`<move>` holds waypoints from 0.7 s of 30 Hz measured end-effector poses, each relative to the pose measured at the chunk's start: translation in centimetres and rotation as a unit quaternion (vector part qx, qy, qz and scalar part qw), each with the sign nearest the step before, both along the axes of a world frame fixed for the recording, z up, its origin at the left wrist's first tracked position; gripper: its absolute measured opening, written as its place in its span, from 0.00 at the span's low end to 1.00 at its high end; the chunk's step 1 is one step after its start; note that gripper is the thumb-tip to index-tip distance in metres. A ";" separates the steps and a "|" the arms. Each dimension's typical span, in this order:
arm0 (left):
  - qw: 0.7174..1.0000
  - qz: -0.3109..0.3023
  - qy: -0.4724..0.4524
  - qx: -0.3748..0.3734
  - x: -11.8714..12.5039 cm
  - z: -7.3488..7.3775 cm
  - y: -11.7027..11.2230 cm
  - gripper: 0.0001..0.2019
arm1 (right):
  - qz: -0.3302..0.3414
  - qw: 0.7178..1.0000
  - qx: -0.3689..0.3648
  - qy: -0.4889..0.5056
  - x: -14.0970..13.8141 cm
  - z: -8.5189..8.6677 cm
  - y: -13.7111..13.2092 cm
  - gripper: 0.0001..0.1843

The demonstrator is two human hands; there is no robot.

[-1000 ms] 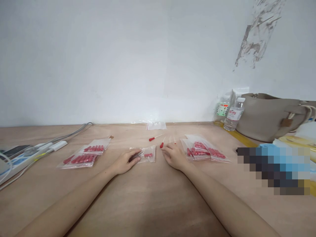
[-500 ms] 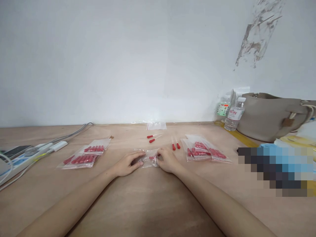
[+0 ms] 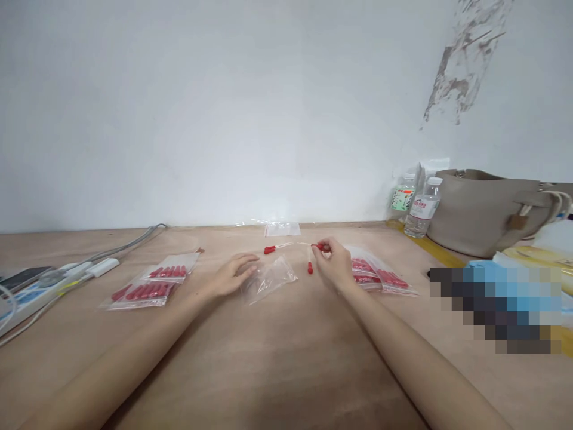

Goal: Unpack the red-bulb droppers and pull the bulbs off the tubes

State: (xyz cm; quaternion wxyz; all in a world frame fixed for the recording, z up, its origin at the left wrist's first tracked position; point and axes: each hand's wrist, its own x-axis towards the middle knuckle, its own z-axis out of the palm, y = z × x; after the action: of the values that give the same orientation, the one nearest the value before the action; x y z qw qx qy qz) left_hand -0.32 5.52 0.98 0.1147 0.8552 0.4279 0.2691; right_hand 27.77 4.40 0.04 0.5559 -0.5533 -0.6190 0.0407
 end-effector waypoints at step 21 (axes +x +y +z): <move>0.989 0.049 -0.036 -0.133 7.5 -1.0 8.1 0.13 | 0.022 0.964 -0.104 -0.244 -1.6 -3.4 0.7 0.17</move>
State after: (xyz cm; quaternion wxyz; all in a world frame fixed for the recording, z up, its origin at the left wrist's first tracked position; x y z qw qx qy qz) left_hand 7.16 13.59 -0.05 0.2295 0.8002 0.4969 0.2452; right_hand 26.19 5.12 -3.34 0.3268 -0.5871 -0.7404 -0.0190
